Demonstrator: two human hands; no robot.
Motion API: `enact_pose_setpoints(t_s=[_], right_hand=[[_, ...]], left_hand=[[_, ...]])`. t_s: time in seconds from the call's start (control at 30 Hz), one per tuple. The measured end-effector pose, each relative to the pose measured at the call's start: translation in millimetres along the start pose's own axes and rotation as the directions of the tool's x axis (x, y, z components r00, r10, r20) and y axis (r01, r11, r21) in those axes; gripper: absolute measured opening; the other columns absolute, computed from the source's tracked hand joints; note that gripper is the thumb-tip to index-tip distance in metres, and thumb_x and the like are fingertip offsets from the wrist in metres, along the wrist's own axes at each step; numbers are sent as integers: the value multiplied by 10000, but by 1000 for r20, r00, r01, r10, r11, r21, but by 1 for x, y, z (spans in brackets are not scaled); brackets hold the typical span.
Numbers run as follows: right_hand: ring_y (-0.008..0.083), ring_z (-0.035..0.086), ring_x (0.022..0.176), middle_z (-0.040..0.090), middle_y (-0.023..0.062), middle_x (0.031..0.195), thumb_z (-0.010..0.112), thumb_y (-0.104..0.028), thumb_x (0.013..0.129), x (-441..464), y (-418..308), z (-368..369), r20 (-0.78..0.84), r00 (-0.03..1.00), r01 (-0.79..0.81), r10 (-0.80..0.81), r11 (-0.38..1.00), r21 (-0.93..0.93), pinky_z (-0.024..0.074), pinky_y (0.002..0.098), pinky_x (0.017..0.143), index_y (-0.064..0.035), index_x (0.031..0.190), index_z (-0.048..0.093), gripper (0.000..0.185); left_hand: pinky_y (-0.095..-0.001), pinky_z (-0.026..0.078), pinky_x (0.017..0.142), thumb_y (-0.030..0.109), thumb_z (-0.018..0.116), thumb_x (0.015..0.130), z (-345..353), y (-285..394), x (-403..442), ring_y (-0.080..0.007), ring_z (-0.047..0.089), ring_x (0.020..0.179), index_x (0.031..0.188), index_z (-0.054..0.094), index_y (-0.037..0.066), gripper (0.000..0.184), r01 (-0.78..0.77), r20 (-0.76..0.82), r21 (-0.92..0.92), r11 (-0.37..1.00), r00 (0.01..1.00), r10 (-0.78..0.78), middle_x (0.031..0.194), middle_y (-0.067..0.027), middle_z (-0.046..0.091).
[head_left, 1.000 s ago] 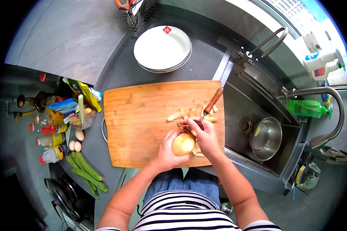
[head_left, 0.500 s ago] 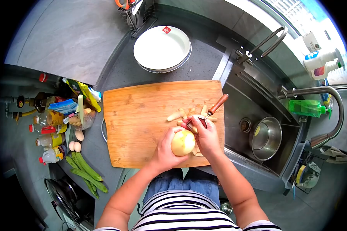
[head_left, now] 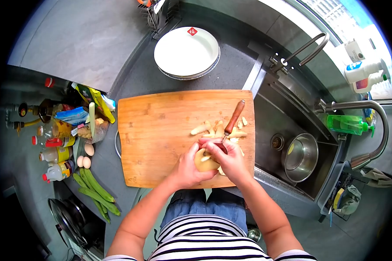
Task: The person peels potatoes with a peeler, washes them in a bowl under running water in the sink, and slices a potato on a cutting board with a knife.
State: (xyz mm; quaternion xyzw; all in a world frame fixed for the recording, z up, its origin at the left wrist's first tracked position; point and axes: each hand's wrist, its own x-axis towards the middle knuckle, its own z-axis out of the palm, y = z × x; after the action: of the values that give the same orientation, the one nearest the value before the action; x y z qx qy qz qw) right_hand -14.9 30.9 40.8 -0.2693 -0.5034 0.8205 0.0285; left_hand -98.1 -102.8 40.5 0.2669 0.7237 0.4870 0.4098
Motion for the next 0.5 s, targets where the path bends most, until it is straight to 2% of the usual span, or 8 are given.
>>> enact_pose_setpoints(t_s=[0.07, 0.13, 0.2, 0.23, 0.3, 0.33, 0.47, 0.5], right_hand=[[152, 627, 932, 669, 95, 1014, 553, -153, 960, 5, 1, -3, -60, 998, -1, 1, 1000, 15, 495, 297, 878, 28, 994, 634, 200], [153, 634, 901, 667, 98, 1024, 544, -163, 967, 13, 11, -10, -136, 990, -16, 43, 981, 192, 513, 295, 848, 10, 995, 618, 189], [152, 642, 904, 669, 94, 1006, 551, -174, 967, 14, 13, -10, -190, 980, -27, 64, 981, 191, 528, 285, 818, 4, 1010, 609, 192], [147, 642, 898, 669, 89, 995, 557, -168, 964, 14, 9, -9, -211, 974, -42, 87, 977, 207, 531, 284, 812, 7, 1026, 610, 193], [147, 629, 959, 661, 90, 1036, 571, -176, 958, 10, -2, -9, -218, 968, -74, 124, 972, 224, 513, 289, 840, 5, 1027, 627, 201], [149, 620, 985, 651, 94, 1068, 579, -177, 954, 9, -1, -9, -194, 978, -45, 79, 984, 172, 503, 289, 855, 4, 1018, 635, 201], [147, 571, 1077, 570, 119, 1244, 618, -149, 922, 3, 5, -3, -23, 1000, 14, -14, 1000, 6, 463, 287, 907, 1, 981, 669, 169], [145, 584, 1042, 596, 112, 1194, 613, -146, 925, 3, 9, -2, -28, 997, 66, -68, 995, -69, 472, 283, 889, 3, 982, 665, 167]], left_hand=[[-363, 509, 842, 258, 827, 640, -1, -2, -2, -256, 649, 950, 1206, 484, 47, 695, 1, -19, 2, 1000, 1000, -1, 1024, -146, 645], [-354, 484, 885, 242, 827, 646, -5, 7, -5, -239, 618, 1006, 1232, 469, 43, 715, -21, 41, 1, 1000, 999, 21, 1075, -141, 612], [-351, 468, 909, 237, 829, 651, 0, 2, -7, -236, 596, 1045, 1243, 461, 46, 722, -100, 27, -100, 990, 994, 103, 1118, -140, 589], [-358, 452, 939, 241, 835, 658, 0, 0, -6, -249, 559, 1114, 1254, 450, 46, 736, -55, 49, -123, 991, 997, 62, 1186, -143, 558], [-344, 460, 925, 217, 842, 653, 2, -9, -6, -211, 570, 1082, 1261, 454, 47, 741, -32, -18, -79, 996, 999, 31, 1166, -123, 573], [-338, 463, 918, 205, 845, 651, 3, -11, -6, -193, 575, 1066, 1265, 456, 47, 744, -19, -49, -58, 998, 999, 17, 1156, -113, 581], [-402, 459, 919, 250, 842, 634, 3, -11, -3, -325, 559, 1096, 1225, 458, 33, 737, -51, -37, 83, 995, 998, 55, 1145, -180, 565], [-406, 458, 918, 247, 841, 631, 4, -10, -1, -332, 560, 1089, 1218, 460, 29, 733, -56, -34, 93, 994, 998, 60, 1141, -185, 564]])
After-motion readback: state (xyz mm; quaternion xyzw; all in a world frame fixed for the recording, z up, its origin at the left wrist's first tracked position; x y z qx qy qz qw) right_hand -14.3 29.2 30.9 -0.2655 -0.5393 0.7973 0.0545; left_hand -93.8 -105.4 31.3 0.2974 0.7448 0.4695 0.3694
